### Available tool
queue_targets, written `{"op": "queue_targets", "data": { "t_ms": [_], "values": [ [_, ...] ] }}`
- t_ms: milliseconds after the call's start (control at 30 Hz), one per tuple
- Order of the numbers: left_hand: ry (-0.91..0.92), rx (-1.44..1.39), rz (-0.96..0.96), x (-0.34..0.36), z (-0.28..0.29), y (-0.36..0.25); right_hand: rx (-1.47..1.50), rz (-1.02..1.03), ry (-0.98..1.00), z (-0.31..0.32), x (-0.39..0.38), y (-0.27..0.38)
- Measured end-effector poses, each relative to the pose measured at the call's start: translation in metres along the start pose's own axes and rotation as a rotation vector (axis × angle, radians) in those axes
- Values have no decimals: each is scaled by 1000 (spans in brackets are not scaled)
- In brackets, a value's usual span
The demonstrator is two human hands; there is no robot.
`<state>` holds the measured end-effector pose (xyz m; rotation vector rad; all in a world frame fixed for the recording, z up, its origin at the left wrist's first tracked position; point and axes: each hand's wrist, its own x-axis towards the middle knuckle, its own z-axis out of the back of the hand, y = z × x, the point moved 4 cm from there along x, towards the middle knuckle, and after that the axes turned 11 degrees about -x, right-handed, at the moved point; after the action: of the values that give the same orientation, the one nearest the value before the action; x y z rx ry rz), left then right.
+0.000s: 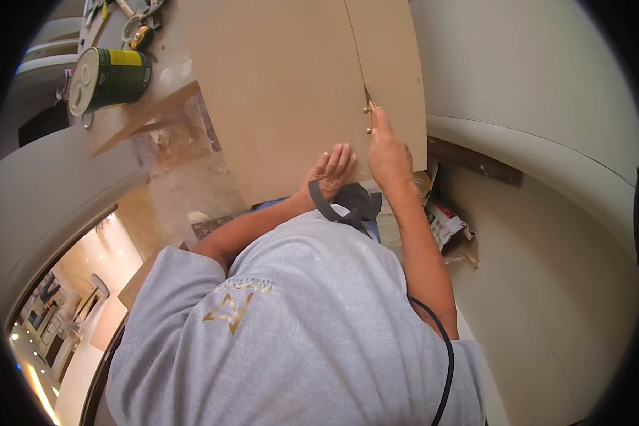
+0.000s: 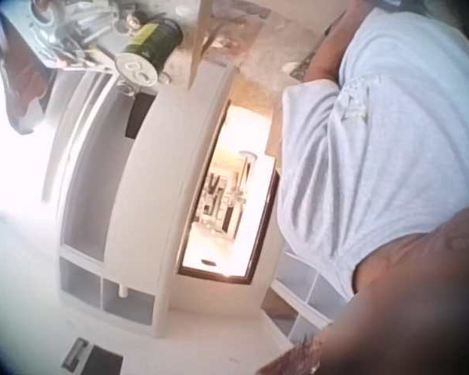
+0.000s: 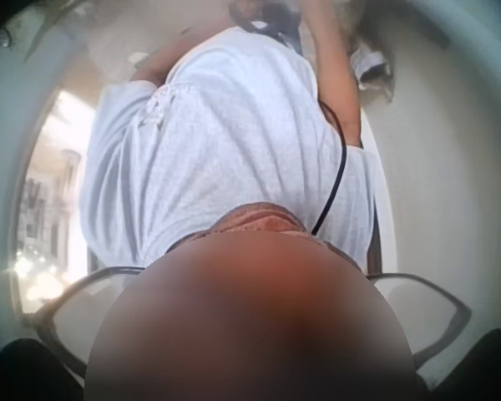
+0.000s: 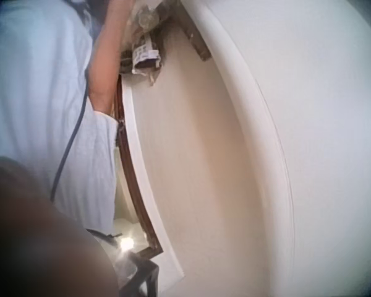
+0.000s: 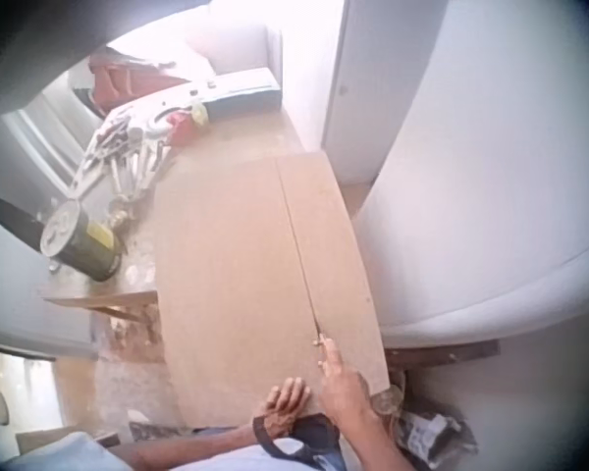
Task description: The person cuts a board with a knife, repeatedly scoring a line on the surface.
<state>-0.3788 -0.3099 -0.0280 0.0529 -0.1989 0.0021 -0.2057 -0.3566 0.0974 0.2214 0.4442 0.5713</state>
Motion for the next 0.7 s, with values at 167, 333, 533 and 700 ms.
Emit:
{"op": "queue_targets", "data": {
  "t_ms": [167, 333, 533, 700],
  "values": [
    [-33, -41, 23, -3, -3, 6, 29, -20, 141, 51, -36, 19],
    [-11, -18, 64, -9, 1, 6, -3, -45, 149, 48, -151, -30],
    [-109, -66, 53, 7, -1, -8, -70, -43, 53, 7, 9, 5],
    [-25, -82, 59, -2, 6, 9, -8, -4, 108, 41, -41, 18]
  ]
}}
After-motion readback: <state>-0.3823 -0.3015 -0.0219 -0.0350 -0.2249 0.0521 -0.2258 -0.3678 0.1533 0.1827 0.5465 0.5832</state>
